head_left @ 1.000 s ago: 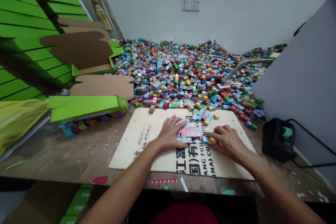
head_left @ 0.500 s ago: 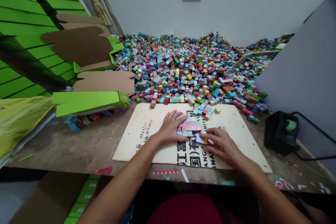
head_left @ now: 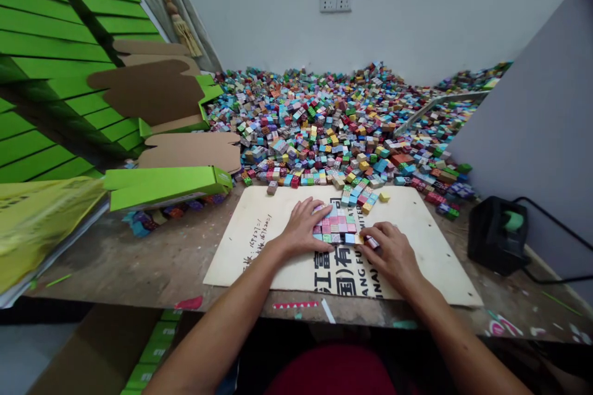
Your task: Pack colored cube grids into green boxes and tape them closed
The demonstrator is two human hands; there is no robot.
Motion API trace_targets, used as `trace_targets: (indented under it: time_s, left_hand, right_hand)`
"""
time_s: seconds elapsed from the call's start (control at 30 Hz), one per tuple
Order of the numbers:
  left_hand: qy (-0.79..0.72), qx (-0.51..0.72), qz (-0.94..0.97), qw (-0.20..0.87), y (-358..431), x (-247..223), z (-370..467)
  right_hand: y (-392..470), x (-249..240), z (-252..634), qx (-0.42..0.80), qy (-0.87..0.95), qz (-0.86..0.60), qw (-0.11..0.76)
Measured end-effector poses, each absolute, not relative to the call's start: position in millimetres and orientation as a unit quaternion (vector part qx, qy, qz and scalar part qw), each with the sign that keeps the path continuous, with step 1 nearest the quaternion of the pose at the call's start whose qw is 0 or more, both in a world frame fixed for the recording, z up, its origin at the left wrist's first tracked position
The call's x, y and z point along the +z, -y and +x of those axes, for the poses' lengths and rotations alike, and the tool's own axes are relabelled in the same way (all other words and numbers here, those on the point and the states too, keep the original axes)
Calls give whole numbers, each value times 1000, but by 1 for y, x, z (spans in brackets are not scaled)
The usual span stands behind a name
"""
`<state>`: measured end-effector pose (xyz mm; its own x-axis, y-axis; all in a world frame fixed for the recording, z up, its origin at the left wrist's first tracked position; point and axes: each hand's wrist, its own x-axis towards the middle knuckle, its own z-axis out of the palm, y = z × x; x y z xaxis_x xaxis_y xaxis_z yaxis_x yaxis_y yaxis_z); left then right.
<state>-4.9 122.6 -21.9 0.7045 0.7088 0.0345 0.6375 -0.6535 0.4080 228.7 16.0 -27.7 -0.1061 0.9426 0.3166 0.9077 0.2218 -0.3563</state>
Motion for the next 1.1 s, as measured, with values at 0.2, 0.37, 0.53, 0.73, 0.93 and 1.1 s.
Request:
trace_targets:
  time_s: [0.2, 0.37, 0.53, 0.73, 0.93, 1.1]
  left_hand:
    - [-371, 97, 904, 189, -122, -22, -4]
    - [-372, 67, 907, 186, -121, -15, -7]
    - [-378, 51, 911, 159, -114, -1, 6]
    - [-366, 75, 915, 153, -102, -4, 41]
    - [-369, 78, 916, 137, -100, -7, 39]
    - [-384, 82, 912, 122, -97, -8, 32]
  right_hand:
    - [-27, -31, 223, 6, 747, -622, 236]
    - [-29, -31, 226, 22, 748, -627, 214]
    - [-25, -30, 236, 39, 776, -596, 204]
    - [-33, -25, 244, 76, 794, -569, 201]
    - [-41, -29, 260, 43, 714, -676, 176]
    - [-60, -30, 258, 89, 706, -664, 230]
